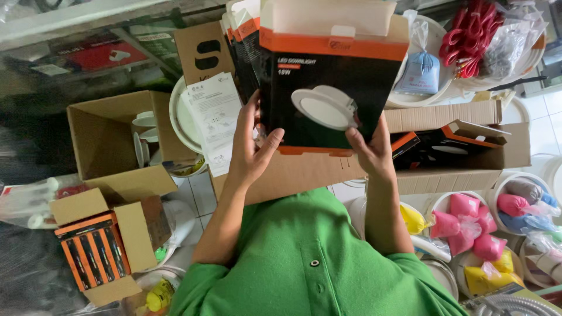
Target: The person unboxes light fixtures, removes the items and documentation from their packaging, and places the components into a larger cardboard box.
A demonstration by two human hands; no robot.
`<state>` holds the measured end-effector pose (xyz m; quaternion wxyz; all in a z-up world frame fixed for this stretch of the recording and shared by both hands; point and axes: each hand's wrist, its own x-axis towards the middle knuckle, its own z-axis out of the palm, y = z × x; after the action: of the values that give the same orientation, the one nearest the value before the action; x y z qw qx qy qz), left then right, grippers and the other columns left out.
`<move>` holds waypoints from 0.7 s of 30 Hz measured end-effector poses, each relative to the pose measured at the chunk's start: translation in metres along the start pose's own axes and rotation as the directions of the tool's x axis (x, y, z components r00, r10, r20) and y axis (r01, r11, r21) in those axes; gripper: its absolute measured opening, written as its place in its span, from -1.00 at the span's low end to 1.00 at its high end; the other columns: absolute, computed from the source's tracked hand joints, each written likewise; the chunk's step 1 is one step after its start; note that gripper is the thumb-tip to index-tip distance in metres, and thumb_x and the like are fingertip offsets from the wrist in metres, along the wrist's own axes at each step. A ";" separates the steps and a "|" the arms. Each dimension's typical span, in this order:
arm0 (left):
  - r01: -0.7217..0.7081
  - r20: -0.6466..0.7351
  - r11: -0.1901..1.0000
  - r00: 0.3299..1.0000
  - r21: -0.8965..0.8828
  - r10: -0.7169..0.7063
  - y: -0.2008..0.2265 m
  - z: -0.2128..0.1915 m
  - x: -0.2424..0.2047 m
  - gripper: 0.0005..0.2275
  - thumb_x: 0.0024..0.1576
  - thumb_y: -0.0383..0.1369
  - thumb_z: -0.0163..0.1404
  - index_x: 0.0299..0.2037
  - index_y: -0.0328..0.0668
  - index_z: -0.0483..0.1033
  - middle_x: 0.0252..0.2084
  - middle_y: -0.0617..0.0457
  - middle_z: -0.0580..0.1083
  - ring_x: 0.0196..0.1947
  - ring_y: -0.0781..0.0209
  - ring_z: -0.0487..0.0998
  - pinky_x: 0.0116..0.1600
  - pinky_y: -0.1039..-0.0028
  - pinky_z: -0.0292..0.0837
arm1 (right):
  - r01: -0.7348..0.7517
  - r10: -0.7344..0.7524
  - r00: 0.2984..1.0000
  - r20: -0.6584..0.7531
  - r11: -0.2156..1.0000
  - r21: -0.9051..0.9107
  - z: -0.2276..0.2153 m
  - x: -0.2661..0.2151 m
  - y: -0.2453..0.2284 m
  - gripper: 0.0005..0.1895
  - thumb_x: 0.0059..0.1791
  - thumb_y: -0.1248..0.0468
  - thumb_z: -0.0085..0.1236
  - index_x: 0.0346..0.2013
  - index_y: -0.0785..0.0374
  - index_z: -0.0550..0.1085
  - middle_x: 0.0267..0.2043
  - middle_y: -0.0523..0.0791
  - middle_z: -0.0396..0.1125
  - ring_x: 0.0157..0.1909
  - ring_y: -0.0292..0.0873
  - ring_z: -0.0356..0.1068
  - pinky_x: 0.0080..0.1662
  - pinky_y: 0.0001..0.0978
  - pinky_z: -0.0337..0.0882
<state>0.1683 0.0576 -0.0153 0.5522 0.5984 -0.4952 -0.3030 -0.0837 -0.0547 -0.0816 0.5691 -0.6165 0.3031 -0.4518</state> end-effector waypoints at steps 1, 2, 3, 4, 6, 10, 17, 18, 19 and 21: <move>-0.022 -0.008 0.999 1.000 -0.028 0.022 0.000 0.000 -0.001 -0.34 0.27 -0.32 0.11 0.49 -0.39 0.02 0.34 -0.17 0.29 0.31 0.05 0.36 0.40 0.31 0.28 | 0.057 -0.053 0.997 0.049 0.995 -0.085 0.000 -0.005 -0.004 -0.35 0.16 0.28 0.11 0.49 0.34 0.12 0.31 -0.11 0.17 0.28 -0.26 0.20 0.33 -0.42 0.25; -0.044 -0.017 0.998 0.999 -0.055 0.043 0.000 0.001 -0.002 -0.32 0.28 -0.31 0.11 0.49 -0.40 -0.02 0.38 -0.17 0.27 0.35 0.06 0.34 0.42 0.32 0.26 | 0.118 -0.103 0.990 0.101 0.979 -0.165 0.003 -0.006 -0.008 -0.31 0.16 0.23 0.11 0.53 0.32 0.09 0.35 -0.10 0.14 0.29 -0.24 0.20 0.33 -0.40 0.27; -0.066 -0.024 0.994 0.998 -0.081 0.064 0.000 0.001 -0.002 -0.30 0.29 -0.30 0.12 0.50 -0.41 -0.06 0.42 -0.17 0.24 0.39 0.08 0.33 0.45 0.34 0.24 | 0.070 -0.072 0.991 0.109 0.997 0.023 0.009 -0.006 -0.009 -0.26 0.17 0.17 0.07 0.53 0.33 -0.02 0.42 -0.12 0.08 0.39 -0.25 0.13 0.40 -0.38 0.20; -0.087 -0.038 0.994 0.996 -0.071 0.084 -0.001 0.000 -0.003 -0.34 0.31 -0.32 0.10 0.49 -0.41 -0.03 0.42 -0.16 0.26 0.40 0.09 0.32 0.47 0.35 0.22 | 0.016 -0.042 0.992 0.122 0.977 0.211 0.017 -0.005 -0.011 -0.19 0.17 0.09 0.04 0.54 0.34 -0.13 0.49 -0.13 0.02 0.50 -0.25 0.07 0.47 -0.37 0.14; -0.127 -0.065 0.990 0.990 -0.053 0.124 -0.004 -0.004 -0.006 -0.42 0.34 -0.37 0.05 0.49 -0.40 0.04 0.42 -0.14 0.28 0.42 0.12 0.31 0.50 0.37 0.18 | -0.080 0.014 0.990 0.143 0.881 0.465 0.028 -0.001 -0.018 -0.08 0.15 0.05 0.03 0.55 0.34 -0.29 0.58 -0.17 -0.05 0.61 -0.26 -0.01 0.55 -0.34 0.03; 0.119 -0.025 0.946 0.991 -0.301 -0.132 -0.021 -0.014 -0.011 -0.54 0.34 -0.37 0.01 0.41 -0.40 0.23 0.26 -0.04 0.43 0.24 0.26 0.40 0.36 0.45 0.30 | -0.130 0.055 0.972 0.228 0.935 0.331 0.032 0.007 -0.044 -0.04 0.15 0.22 0.02 0.61 0.26 -0.39 0.53 -0.05 0.05 0.58 -0.16 0.09 0.54 -0.32 0.02; 0.240 -0.001 0.876 0.964 -0.418 -0.265 -0.028 -0.030 -0.014 -0.47 0.33 -0.31 -0.08 0.47 -0.38 0.14 0.40 -0.06 0.30 0.31 0.26 0.32 0.28 0.44 0.25 | -0.098 0.091 0.986 0.142 0.994 0.043 0.040 0.023 -0.050 -0.24 0.17 0.47 0.07 0.61 0.33 -0.02 0.48 0.01 0.18 0.31 -0.28 0.25 0.30 -0.51 0.32; 0.276 -0.010 0.872 0.952 -0.405 -0.306 -0.025 -0.032 -0.014 -0.42 0.28 -0.30 -0.08 0.50 -0.35 0.06 0.46 -0.06 0.23 0.33 0.25 0.27 0.21 0.43 0.24 | -0.075 0.067 0.991 0.116 0.995 0.060 0.041 0.025 -0.048 -0.25 0.17 0.46 0.08 0.59 0.34 -0.01 0.49 0.00 0.15 0.35 -0.27 0.24 0.28 -0.51 0.31; 0.220 0.022 0.857 0.971 -0.467 -0.237 -0.022 -0.033 -0.015 -0.39 0.31 -0.32 -0.08 0.53 -0.37 -0.01 0.53 -0.07 0.13 0.44 0.24 0.14 0.36 0.42 0.08 | -0.052 0.045 0.995 0.087 0.996 0.075 0.042 0.026 -0.045 -0.26 0.16 0.45 0.09 0.58 0.35 0.00 0.51 -0.01 0.13 0.38 -0.27 0.22 0.26 -0.52 0.30; 0.115 0.071 0.801 0.993 -0.587 -0.090 -0.015 -0.034 -0.019 -0.34 0.36 -0.34 -0.08 0.59 -0.39 -0.15 0.66 -0.08 -0.07 0.67 0.22 -0.14 0.66 0.40 -0.25 | -0.014 0.006 0.998 0.059 0.992 0.125 0.042 0.029 -0.040 -0.28 0.18 0.44 0.11 0.58 0.36 0.01 0.52 -0.01 0.10 0.44 -0.25 0.20 0.31 -0.52 0.26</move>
<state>0.1966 0.0859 -0.0257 0.6836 0.4169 -0.3544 -0.4831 -0.0392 -0.0553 -0.0345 0.6175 -0.5910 0.2604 -0.4489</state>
